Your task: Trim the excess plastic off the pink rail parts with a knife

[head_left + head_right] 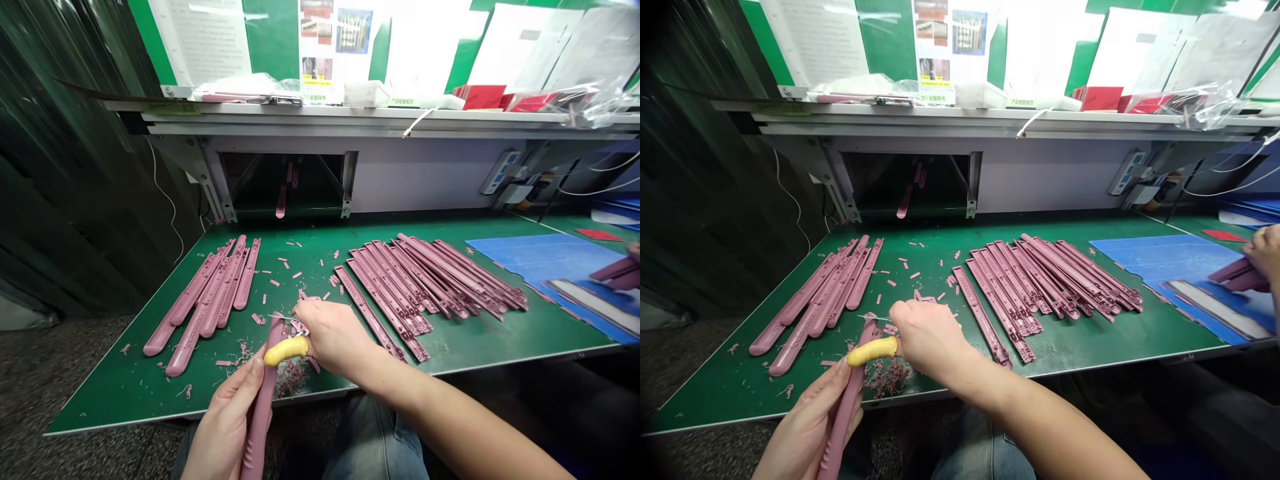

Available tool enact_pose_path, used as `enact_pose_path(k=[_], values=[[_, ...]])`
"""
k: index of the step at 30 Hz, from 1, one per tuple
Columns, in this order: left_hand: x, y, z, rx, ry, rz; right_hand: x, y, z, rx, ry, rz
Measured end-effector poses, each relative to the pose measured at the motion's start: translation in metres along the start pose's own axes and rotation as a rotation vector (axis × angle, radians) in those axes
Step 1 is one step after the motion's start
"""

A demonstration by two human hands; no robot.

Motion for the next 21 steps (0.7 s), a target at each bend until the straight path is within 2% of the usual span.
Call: enact_pose_path(k=[5,8,11,13,15,16,18,21], values=[[0.005,0.002,0.001,-0.012,-0.042,0.031,-0.01,0.006,-0.012,-0.007,0.017,-0.058],[0.023,0.002,0.015,-0.018,-0.048,0.111,-0.039,0.028,-0.008,-0.012,-0.068,-0.151],[0.052,-0.013,0.033,-0.079,-0.007,0.171,-0.09,0.078,0.027,-0.09,-0.133,-0.309],[0.074,-0.027,0.036,-0.083,0.03,0.204,-0.124,0.119,0.058,-0.161,-0.165,-0.452],[0.091,-0.035,0.036,-0.101,0.06,0.249,-0.142,0.147,0.08,-0.236,-0.324,-0.582],[0.096,-0.036,0.036,-0.125,0.065,0.265,-0.138,0.146,0.085,-0.247,-0.369,-0.576],[0.092,-0.032,0.038,-0.181,0.037,0.262,-0.1,0.112,0.078,-0.161,-0.352,-0.384],[0.058,-0.023,0.033,-0.169,-0.086,0.171,-0.023,0.041,0.027,0.046,-0.358,-0.05]])
Point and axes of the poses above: each hand's wrist, its own y-axis away from the middle knuckle, its own z-axis out of the palm, x = y × z, the point moved 10 cm from there along -y, towards the middle knuckle, and after that the axes turned 2 degrees about x, right-handed, at the moved point
